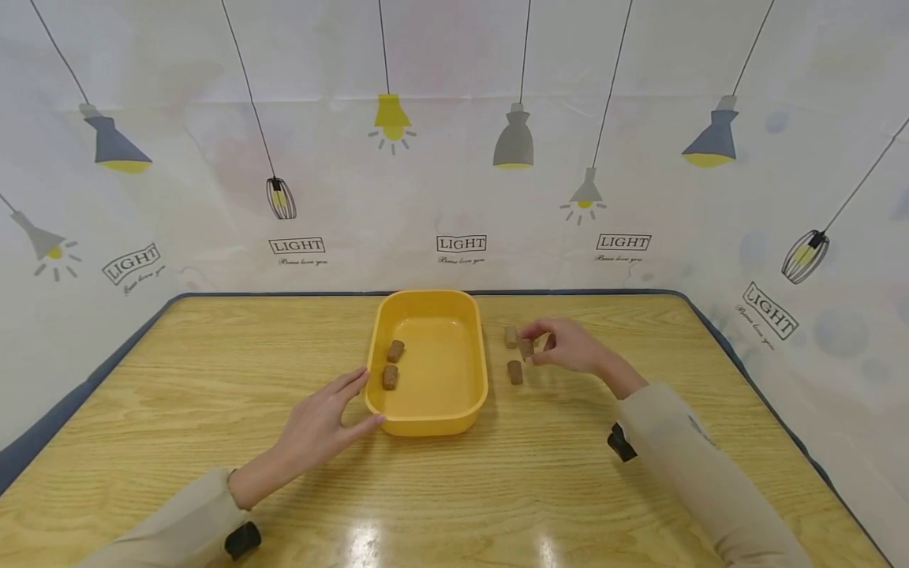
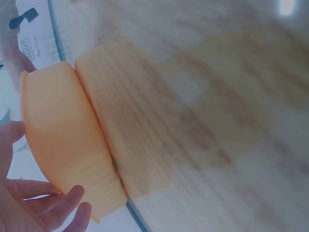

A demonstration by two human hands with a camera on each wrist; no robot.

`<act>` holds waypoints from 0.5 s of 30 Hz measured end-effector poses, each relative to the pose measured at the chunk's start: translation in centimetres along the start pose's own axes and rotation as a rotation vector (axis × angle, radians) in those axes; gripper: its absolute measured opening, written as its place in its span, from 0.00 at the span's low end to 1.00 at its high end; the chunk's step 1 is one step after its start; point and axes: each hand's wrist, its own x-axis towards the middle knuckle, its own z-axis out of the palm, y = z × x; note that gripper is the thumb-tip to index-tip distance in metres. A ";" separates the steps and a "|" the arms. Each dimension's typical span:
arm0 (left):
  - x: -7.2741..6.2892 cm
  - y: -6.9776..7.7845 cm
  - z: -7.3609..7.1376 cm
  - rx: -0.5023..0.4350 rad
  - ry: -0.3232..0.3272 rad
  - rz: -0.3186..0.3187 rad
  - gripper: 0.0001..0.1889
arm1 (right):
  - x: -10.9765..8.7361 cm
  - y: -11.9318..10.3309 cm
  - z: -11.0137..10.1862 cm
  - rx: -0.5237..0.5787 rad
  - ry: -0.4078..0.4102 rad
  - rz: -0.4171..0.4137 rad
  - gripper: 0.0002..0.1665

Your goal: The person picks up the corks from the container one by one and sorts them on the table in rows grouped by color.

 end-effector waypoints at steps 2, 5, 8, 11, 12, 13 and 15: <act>0.0 0.0 0.0 -0.001 -0.002 -0.001 0.37 | -0.3 0.5 0.2 0.009 0.009 -0.016 0.23; 0.0 0.0 0.0 0.000 -0.005 -0.003 0.37 | -0.6 1.2 0.6 0.035 0.015 -0.037 0.23; 0.0 0.0 0.0 -0.001 -0.005 -0.004 0.37 | -0.9 1.8 0.8 0.059 0.005 -0.012 0.23; 0.0 0.0 -0.1 -0.002 -0.003 -0.002 0.37 | -1.2 2.2 1.0 0.076 -0.004 0.033 0.23; 0.0 0.0 0.0 -0.002 -0.002 -0.001 0.37 | -1.3 2.2 1.0 0.079 -0.006 0.053 0.23; 0.0 0.0 -0.1 -0.002 -0.001 0.000 0.37 | -1.4 2.3 1.1 0.081 -0.006 0.068 0.24; 0.0 0.0 -0.1 -0.003 0.002 0.002 0.37 | -1.5 2.5 1.2 0.082 -0.003 0.088 0.25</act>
